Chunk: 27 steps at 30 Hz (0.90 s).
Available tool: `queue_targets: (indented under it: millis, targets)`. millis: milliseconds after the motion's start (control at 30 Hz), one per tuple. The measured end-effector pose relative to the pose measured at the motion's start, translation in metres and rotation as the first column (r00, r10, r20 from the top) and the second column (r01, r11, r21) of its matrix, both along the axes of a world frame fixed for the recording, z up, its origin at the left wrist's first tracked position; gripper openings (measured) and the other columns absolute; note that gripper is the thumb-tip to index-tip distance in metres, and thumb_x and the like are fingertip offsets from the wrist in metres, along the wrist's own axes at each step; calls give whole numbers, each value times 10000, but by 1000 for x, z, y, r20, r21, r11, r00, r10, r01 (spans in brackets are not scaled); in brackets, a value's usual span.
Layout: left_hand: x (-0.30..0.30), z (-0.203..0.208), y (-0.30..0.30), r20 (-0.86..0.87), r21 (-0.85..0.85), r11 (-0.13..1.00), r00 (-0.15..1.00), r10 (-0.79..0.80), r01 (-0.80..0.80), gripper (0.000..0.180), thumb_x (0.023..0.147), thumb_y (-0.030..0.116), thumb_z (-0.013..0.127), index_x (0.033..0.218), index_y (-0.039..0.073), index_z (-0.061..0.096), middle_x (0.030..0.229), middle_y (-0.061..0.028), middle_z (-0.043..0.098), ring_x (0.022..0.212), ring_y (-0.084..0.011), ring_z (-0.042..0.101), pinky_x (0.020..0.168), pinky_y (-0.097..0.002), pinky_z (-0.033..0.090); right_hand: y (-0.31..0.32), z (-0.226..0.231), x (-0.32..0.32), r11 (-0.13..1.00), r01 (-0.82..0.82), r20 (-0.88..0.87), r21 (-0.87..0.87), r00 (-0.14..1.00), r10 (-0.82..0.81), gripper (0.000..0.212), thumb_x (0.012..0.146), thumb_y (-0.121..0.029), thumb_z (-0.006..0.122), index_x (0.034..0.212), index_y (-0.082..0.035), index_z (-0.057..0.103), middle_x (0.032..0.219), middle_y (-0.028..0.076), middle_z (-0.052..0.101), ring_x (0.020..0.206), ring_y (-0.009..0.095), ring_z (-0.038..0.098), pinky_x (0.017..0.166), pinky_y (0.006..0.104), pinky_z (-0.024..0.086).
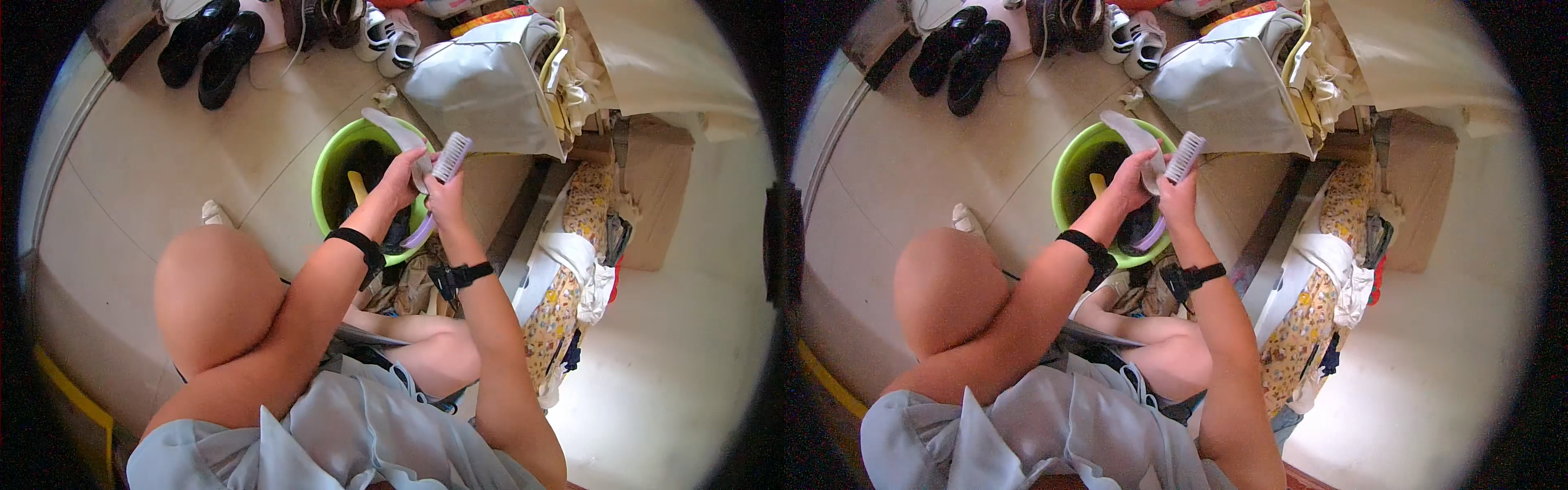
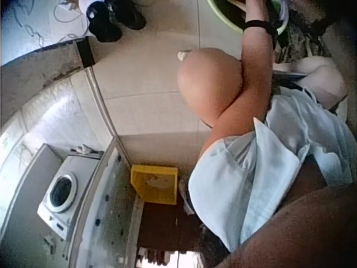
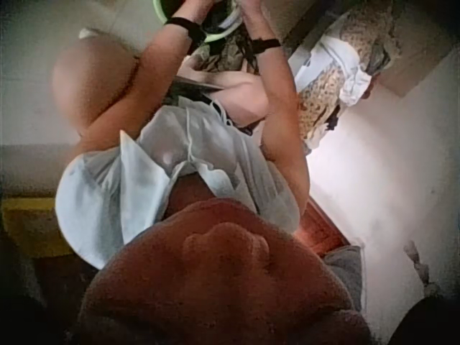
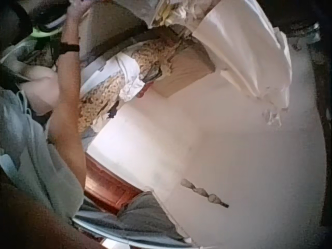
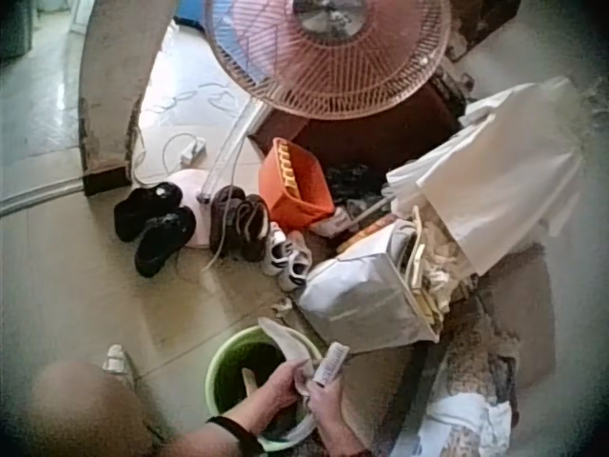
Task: The person is cleaning shoe insoles and shoes using a brush and a sponge in a green bucket filled with soapy water.
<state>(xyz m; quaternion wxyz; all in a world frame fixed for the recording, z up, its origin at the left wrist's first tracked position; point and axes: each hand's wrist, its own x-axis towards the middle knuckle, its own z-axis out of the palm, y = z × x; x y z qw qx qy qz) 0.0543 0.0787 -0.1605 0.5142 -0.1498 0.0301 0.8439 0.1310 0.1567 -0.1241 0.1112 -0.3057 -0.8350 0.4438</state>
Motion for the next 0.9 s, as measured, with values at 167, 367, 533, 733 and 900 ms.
queue_targets:
  millis: [167, 367, 533, 733, 900]
  targets:
    - [-21, -17, -20, 65, -95, 994, 996, 60, -53, 462, 935, 418, 355, 1206, 55, 447, 1083, -167, 585, 981, -297, 567, 871, -428, 450, -59, 29, -14, 808, -382, 422, 449, 888, 185, 627, 886, -346, 463, 1421, -162, 193, 974, 295, 568, 834, 458, 567, 718, 495, 466]
    - [0, -7, -13, -36, 23, 1000, 999, 17, -16, 554, 963, 447, 246, 1263, 19, 429, 1159, -131, 569, 1030, -266, 547, 902, -418, 430, -41, 23, -26, 689, -425, 478, 587, 869, 129, 492, 939, -286, 346, 1402, -153, 247, 981, 285, 584, 844, 454, 569, 703, 510, 456]
    - [13, -7, 3, 124, -99, 995, 992, 39, -26, 461, 970, 386, 282, 1263, 64, 433, 1235, -146, 517, 1116, -293, 505, 974, -455, 374, -22, 24, -51, 612, -524, 677, 593, 736, -25, 554, 918, -275, 404, 1412, -167, 180, 761, 227, 621, 664, 402, 608, 579, 495, 474]
    - [-9, -36, -11, 243, -72, 996, 967, 75, -59, 600, 945, 504, 220, 1189, -3, 431, 1200, -226, 521, 992, -323, 569, 797, -409, 500, -60, 25, -8, 710, -525, 615, 470, 771, 164, 528, 919, -266, 411, 1409, -202, 227, 693, 239, 594, 622, 430, 580, 559, 517, 456]
    - [-9, -31, -24, 309, -62, 998, 951, -3, 23, 708, 889, 631, 212, 1175, 18, 422, 1185, -224, 531, 923, -313, 579, 674, -364, 512, -72, 45, 12, 690, -615, 720, 381, 666, 195, 550, 914, -263, 420, 1419, -212, 209, 790, 248, 600, 693, 415, 586, 609, 504, 451]
